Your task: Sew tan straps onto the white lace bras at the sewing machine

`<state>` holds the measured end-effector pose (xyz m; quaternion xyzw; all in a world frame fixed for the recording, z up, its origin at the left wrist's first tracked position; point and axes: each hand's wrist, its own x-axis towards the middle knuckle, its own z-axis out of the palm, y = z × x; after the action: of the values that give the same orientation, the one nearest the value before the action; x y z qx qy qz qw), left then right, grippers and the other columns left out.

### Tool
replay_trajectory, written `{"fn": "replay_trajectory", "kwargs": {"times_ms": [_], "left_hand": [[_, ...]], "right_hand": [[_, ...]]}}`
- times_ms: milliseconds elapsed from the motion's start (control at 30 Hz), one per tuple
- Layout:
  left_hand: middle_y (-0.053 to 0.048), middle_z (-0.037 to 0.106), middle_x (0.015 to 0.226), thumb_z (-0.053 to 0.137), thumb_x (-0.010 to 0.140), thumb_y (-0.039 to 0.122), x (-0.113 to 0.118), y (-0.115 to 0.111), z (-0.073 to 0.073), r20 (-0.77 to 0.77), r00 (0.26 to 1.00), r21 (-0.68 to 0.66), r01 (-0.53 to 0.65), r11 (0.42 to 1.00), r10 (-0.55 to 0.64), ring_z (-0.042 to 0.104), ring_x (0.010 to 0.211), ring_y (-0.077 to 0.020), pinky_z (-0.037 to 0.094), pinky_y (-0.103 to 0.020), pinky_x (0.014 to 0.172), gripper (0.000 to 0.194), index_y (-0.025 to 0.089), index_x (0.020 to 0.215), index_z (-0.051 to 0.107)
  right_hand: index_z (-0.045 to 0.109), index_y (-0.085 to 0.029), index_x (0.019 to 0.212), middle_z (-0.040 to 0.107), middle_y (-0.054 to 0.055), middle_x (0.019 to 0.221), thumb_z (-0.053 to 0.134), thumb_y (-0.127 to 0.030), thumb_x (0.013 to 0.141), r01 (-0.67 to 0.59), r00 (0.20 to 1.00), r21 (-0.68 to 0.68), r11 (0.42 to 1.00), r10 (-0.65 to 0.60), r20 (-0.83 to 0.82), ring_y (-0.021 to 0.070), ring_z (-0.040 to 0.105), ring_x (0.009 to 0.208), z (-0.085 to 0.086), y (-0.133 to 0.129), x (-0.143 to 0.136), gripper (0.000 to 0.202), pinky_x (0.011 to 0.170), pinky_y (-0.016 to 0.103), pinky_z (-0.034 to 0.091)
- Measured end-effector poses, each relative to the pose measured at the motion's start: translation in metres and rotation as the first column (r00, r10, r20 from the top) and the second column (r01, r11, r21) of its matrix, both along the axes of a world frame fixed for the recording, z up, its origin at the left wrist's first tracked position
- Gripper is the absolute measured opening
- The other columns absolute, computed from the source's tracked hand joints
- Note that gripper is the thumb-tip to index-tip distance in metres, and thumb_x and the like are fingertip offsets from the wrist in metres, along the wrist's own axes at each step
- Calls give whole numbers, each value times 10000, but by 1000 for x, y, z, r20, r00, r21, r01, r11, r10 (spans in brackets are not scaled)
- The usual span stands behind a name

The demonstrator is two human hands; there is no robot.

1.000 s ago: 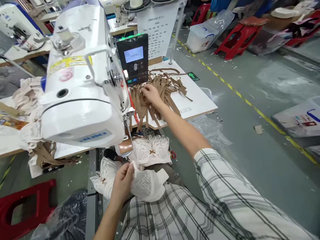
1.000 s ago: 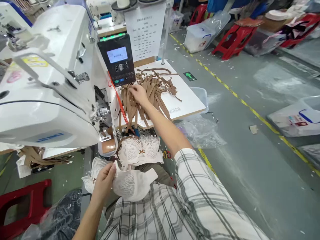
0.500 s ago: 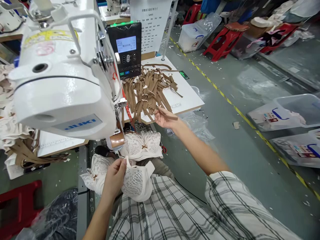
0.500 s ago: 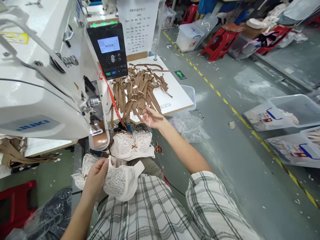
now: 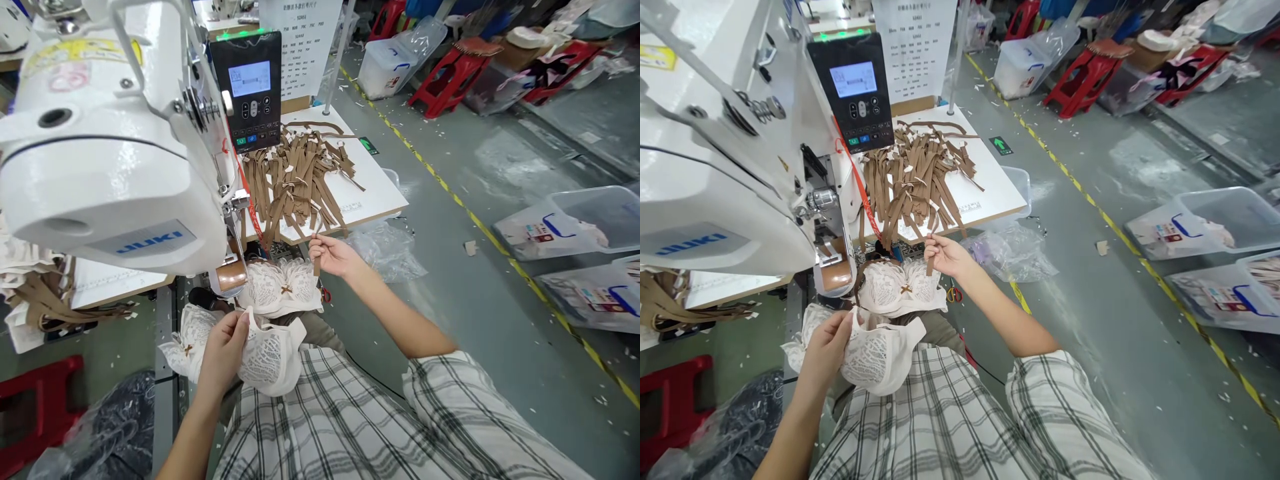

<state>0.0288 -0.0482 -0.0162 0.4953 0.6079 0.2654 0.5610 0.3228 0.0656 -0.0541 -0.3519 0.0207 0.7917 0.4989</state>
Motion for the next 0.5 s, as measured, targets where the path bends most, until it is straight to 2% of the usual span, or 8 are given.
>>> {"fn": "replay_trajectory", "kwargs": {"times_ms": [100, 167, 233, 300, 367, 433, 500], "left_hand": [[20, 544, 643, 527, 941, 519, 9, -2, 18, -46, 999, 106, -3, 994, 8, 447, 574, -122, 339, -226, 524, 371, 182, 839, 643], [0, 627, 737, 551, 945, 436, 17, -5, 30, -98, 995, 250, 43, 967, -19, 523, 637, -132, 393, -231, 579, 278, 189, 895, 667], [-14, 665, 831, 570, 941, 351, 24, -7, 38, -184, 981, 411, 131, 902, -59, 574, 724, -143, 435, -241, 664, 187, 200, 949, 679], [-24, 660, 890, 595, 927, 312, 27, -8, 40, -273, 961, 523, 184, 832, -41, 585, 788, -151, 449, -251, 718, 164, 201, 1019, 672], [-39, 650, 966, 619, 912, 320, 27, -8, 35, -323, 946, 528, 188, 828, -9, 575, 803, -151, 452, -255, 718, 260, 194, 1139, 644], [-51, 649, 1018, 617, 911, 344, 23, -5, 27, -317, 948, 449, 175, 876, -26, 551, 748, -137, 445, -251, 681, 356, 185, 1230, 612], [-27, 648, 905, 580, 925, 369, 19, -2, 20, -266, 958, 323, 193, 927, -107, 495, 650, -121, 408, -240, 614, 318, 179, 1171, 651]], "right_hand": [[504, -199, 855, 608, -64, 658, 504, -163, 991, 50, 998, 53, 997, -51, 26, 17, 577, 519, 7, -21, -26, 141, 560, 91, 535], [518, -210, 907, 710, -28, 801, 597, -225, 956, 0, 990, 174, 985, -24, 138, 50, 685, 669, 15, -43, -51, 93, 647, 133, 587], [510, -230, 958, 755, 0, 944, 644, -317, 931, -104, 957, 340, 935, 2, 289, 93, 735, 805, 25, -66, -78, 163, 701, 185, 610], [485, -249, 972, 761, -1, 1024, 636, -379, 932, -164, 918, 462, 872, -37, 395, 108, 745, 865, 33, -85, -100, 203, 729, 207, 612], [471, -257, 973, 760, -6, 1061, 609, -393, 946, -166, 888, 508, 845, -95, 449, 104, 745, 891, 37, -96, -114, 196, 760, 216, 609], [469, -262, 973, 757, -11, 1091, 602, -397, 949, -148, 885, 502, 852, -112, 452, 96, 741, 932, 37, -99, -121, 191, 790, 209, 603], [475, -269, 972, 755, -19, 1101, 623, -404, 934, -139, 906, 461, 876, -75, 416, 92, 736, 959, 34, -96, -123, 205, 798, 198, 600]]}}
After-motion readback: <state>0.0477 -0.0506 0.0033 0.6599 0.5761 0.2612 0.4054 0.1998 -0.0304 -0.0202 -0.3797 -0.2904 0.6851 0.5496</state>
